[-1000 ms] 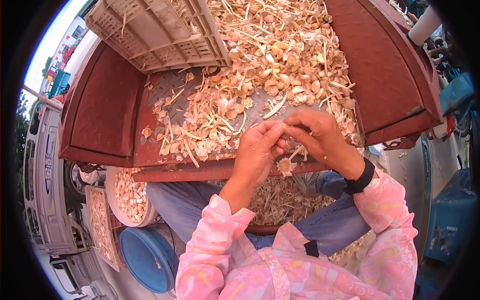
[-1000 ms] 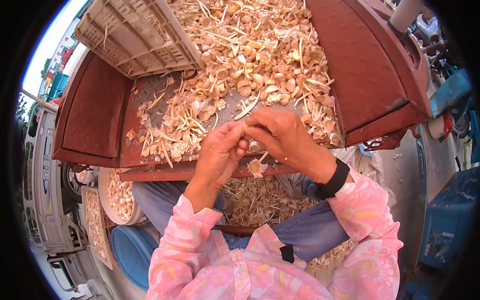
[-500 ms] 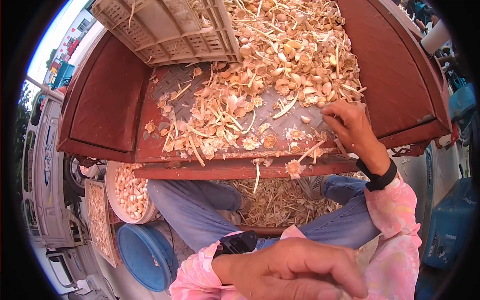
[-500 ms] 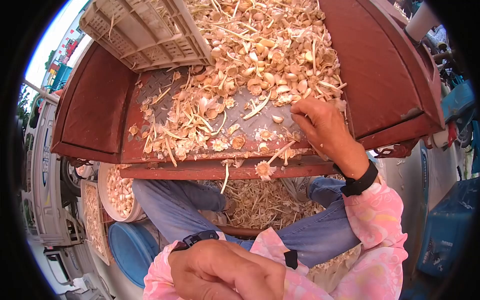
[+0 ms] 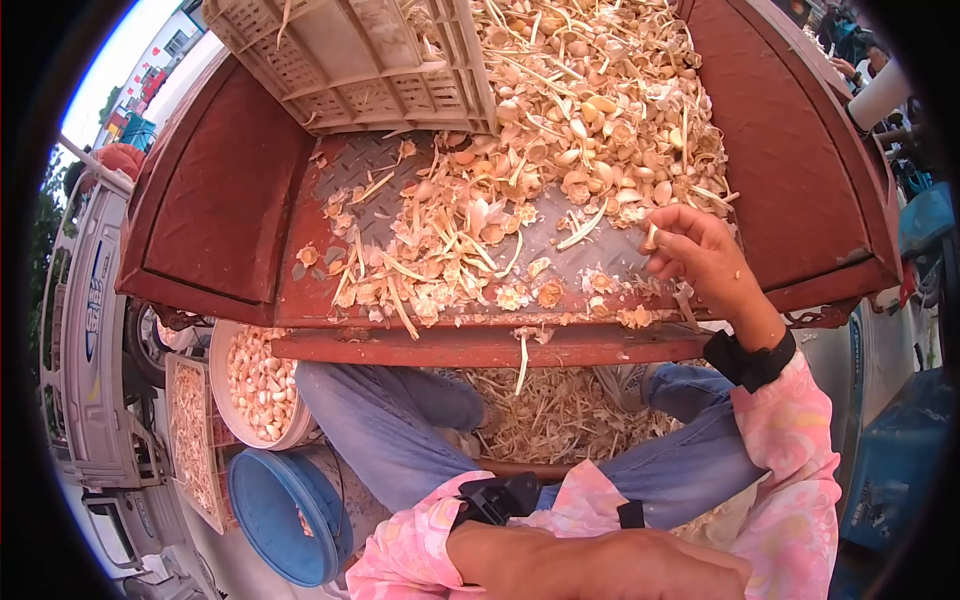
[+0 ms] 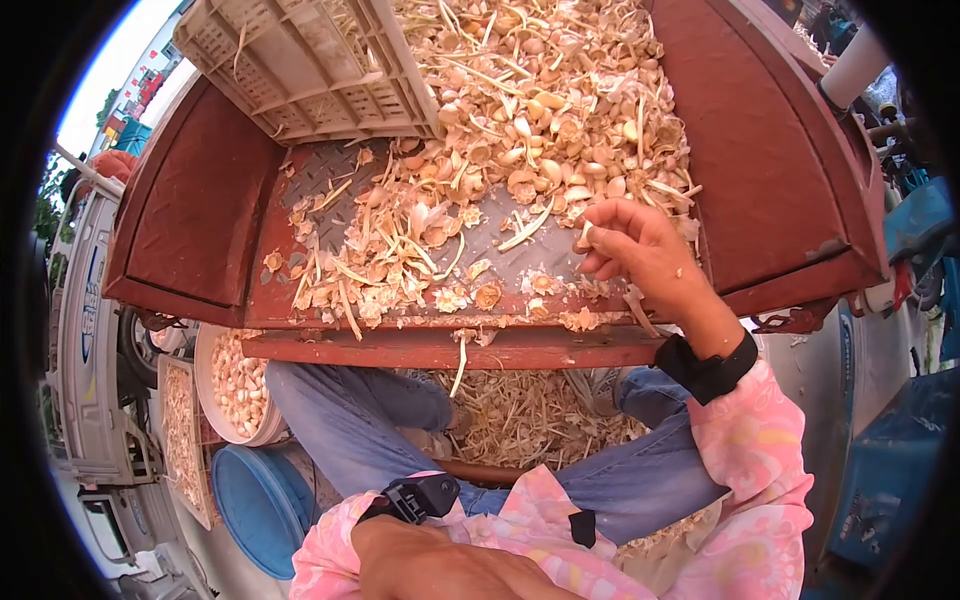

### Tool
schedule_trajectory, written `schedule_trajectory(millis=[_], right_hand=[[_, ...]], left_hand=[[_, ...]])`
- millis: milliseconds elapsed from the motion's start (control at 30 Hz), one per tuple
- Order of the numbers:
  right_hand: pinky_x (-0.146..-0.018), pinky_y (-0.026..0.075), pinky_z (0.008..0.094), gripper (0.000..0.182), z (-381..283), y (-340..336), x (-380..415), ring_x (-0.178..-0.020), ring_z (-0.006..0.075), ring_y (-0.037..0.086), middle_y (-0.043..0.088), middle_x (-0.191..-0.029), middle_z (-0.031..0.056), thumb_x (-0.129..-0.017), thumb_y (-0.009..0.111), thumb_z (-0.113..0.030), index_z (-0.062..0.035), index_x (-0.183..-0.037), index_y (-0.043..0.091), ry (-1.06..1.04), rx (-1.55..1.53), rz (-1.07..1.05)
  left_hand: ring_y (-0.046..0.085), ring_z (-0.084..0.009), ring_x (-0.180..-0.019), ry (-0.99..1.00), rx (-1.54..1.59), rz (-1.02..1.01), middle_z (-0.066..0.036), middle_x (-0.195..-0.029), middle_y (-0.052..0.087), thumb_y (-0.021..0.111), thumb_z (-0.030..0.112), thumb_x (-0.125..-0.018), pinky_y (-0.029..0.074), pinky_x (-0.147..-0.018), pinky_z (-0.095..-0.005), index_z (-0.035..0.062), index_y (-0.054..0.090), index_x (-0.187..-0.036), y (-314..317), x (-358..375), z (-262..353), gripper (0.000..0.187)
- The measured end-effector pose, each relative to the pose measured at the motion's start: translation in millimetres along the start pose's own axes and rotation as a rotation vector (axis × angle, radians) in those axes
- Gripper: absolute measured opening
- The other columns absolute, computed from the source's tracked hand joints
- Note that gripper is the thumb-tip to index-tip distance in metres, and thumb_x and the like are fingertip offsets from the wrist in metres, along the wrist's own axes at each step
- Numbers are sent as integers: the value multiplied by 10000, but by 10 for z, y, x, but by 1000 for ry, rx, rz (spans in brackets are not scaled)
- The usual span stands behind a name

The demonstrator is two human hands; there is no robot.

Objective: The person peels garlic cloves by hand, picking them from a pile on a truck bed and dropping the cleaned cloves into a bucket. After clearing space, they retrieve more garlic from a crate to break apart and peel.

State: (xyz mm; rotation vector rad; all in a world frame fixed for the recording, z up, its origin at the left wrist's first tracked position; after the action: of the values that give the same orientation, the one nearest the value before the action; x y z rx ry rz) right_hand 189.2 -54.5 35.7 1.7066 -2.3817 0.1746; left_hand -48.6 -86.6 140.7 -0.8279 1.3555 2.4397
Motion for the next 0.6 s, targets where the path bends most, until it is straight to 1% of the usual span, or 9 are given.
schedule_trajectory(millis=[100, 200, 267, 300, 333, 400, 467, 533, 600], right_hand=[[-596, 489, 176, 171, -5, -52, 74, -730, 92, 611, 617, -894, 66, -895, 534, -118, -24, -1039, 536, -20, -199, -55], [-605, 497, 176, 164, -35, -80, 136, -739, 95, 612, 617, -897, 75, -898, 527, -111, -24, -1037, 534, -27, -291, -69], [-610, 501, 178, 156, -50, -139, 173, -738, 98, 611, 616, -896, 78, -898, 523, -102, -23, -1033, 531, -57, -337, -55], [-611, 502, 179, 153, -46, -184, 195, -736, 99, 611, 615, -896, 80, -897, 522, -96, -22, -1030, 530, -85, -364, -38], [-613, 503, 180, 149, -48, -222, 229, -734, 100, 611, 615, -895, 82, -896, 521, -90, -21, -1027, 528, -116, -391, -21], [-604, 501, 188, 151, -136, -204, 375, -713, 94, 604, 611, -885, 96, -871, 542, -73, -20, -1011, 517, -240, -456, -14], [-602, 503, 201, 163, -294, -124, 587, -707, 99, 603, 608, -879, 115, -855, 555, -62, -19, -1007, 513, -377, -490, -125], [-638, 519, 258, 195, -448, 65, 854, -707, 182, 616, 601, -865, 212, -780, 616, 27, 5, -952, 527, -519, -535, -350], [-649, 526, 316, 132, -585, 206, 1052, -717, 271, 627, 614, -828, 256, -742, 646, 93, 37, -851, 598, -606, -509, -618]], left_hand=[[563, -209, -808, -200, 77, 28, -126, -902, 590, 552, 107, -896, 430, -686, -283, -75, 599, -1005, 13, 11, 99, 216], [578, -220, -838, -168, 20, -51, -134, -925, 604, 567, 100, -887, 444, -714, -289, -78, 601, -1017, -81, -81, 64, 223], [525, -122, -784, -222, -70, 71, -74, -929, 573, 531, 135, -908, 417, -665, -227, -45, 561, -1030, -191, -18, 15, 220], [465, -19, -714, -337, -115, 238, -8, -921, 536, 491, 177, -933, 383, -601, -161, -11, 519, -1038, -229, 86, 51, 216], [476, -105, -706, -432, -235, 515, -110, -816, 531, 519, 142, -902, 373, -603, -210, -48, 520, -993, -298, -13, 252, 211], [516, -82, -659, -384, -452, 840, -75, -858, 573, 512, 118, -893, 422, -573, -199, -28, 524, -979, -691, -16, 189, 170], [545, -88, -714, -311, -592, 905, -63, -878, 588, 506, 98, -895, 455, -623, -210, -21, 551, -1002, -1055, -18, 108, 166], [560, -120, -739, -268, -823, 948, -68, -870, 583, 506, 80, -890, 467, -637, -245, -20, 576, -993, -1303, -76, -16, 159], [573, -189, -759, -162, -1396, 831, -101, -854, 570, 533, 63, -862, 466, -649, -295, -22, 596, -970, -1537, -192, -149, 151]])
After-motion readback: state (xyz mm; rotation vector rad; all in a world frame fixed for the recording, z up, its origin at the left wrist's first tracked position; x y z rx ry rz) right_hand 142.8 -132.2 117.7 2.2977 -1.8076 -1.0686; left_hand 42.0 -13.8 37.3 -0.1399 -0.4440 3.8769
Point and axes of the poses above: each hand's wrist, its own x-axis away from the middle knuckle, its own y-axis out of the palm, z = x × y, the point moved 1 cm from there along -x, towards the middle knuckle
